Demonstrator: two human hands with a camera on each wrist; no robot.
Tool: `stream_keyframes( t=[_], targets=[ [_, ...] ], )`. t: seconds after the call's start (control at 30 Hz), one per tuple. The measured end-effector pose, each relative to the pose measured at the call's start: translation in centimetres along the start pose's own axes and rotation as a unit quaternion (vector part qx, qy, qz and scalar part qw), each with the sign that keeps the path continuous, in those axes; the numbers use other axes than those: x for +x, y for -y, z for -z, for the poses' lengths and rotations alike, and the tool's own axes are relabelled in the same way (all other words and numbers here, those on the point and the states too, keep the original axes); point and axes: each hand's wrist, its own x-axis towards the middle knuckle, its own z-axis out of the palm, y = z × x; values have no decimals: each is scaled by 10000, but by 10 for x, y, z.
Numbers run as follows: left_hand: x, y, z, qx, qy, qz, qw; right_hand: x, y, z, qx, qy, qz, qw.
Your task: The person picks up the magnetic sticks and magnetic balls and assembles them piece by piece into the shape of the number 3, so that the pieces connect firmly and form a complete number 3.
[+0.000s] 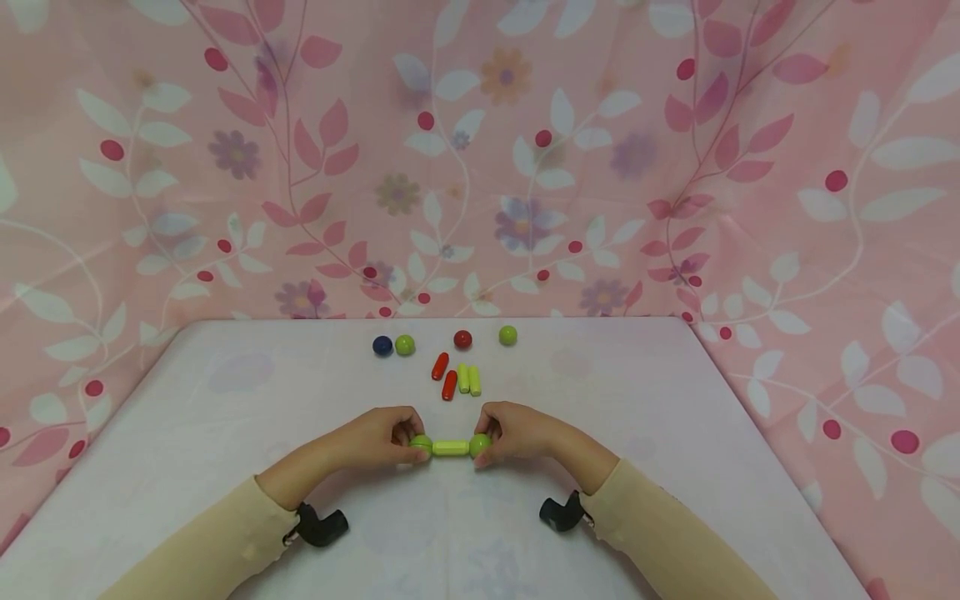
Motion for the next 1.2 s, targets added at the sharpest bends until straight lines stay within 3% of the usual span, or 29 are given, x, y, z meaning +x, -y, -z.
stream_keyframes(
  t=[0.57, 1.2],
  targets=[
    [2, 0, 0, -92, -21, 128, 9999, -4, 2, 2, -63, -133, 123, 9998],
    [-2, 0, -2, -167, -81, 89, 9998, -12, 5, 16, -148, 13, 104, 9998]
  ],
)
